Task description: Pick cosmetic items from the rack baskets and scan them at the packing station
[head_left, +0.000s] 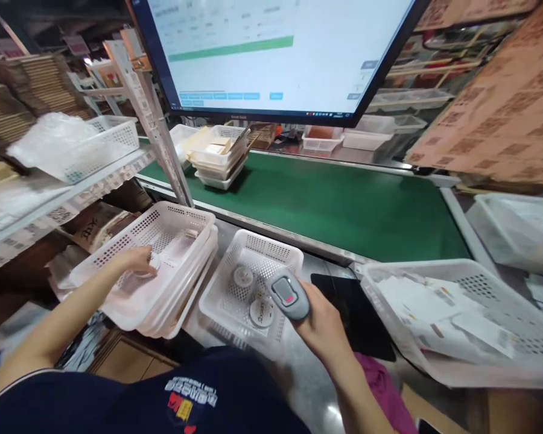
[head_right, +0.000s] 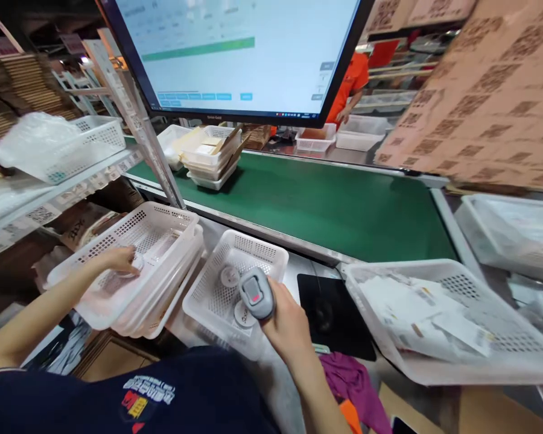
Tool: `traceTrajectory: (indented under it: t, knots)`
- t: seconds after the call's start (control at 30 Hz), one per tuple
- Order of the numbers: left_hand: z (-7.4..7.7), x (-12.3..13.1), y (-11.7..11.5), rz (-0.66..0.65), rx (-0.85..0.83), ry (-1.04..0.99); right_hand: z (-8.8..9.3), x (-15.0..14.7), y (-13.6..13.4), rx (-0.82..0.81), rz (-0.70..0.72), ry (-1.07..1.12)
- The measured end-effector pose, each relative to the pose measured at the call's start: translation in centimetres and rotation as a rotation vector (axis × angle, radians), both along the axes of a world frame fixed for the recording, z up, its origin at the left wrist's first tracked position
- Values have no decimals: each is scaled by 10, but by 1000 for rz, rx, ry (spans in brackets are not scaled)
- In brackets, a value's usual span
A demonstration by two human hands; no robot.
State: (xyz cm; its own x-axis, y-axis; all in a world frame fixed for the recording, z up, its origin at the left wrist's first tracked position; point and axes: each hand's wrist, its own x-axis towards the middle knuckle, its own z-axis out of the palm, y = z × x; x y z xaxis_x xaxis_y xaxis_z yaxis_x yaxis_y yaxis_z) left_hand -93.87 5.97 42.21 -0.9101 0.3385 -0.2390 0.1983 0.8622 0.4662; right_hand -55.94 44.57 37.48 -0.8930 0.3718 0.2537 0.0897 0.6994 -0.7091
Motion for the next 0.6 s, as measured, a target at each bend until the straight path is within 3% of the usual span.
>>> traceTrajectory:
  t: [0.07, 0.13, 0.23, 0.33, 0.47, 0.6]
  knots:
    - [8, 8, 5, -30, 80, 49, 24, -17, -19, -14, 109, 47]
    - [29, 19, 25, -66, 304, 12, 44, -31, -37, -24, 202, 74]
    - [63, 49, 75, -79, 771, -316, 64, -45, -57, -44, 275, 116]
    - [79, 86, 125, -111, 960, -590, 72, -49, -66, -64, 268, 158]
    - [72, 114, 171, -176, 914, -719, 73, -40, -66, -51, 193, 100]
    - [49, 116, 199, -278, 793, -757, 64, -22, -58, -26, 107, -10]
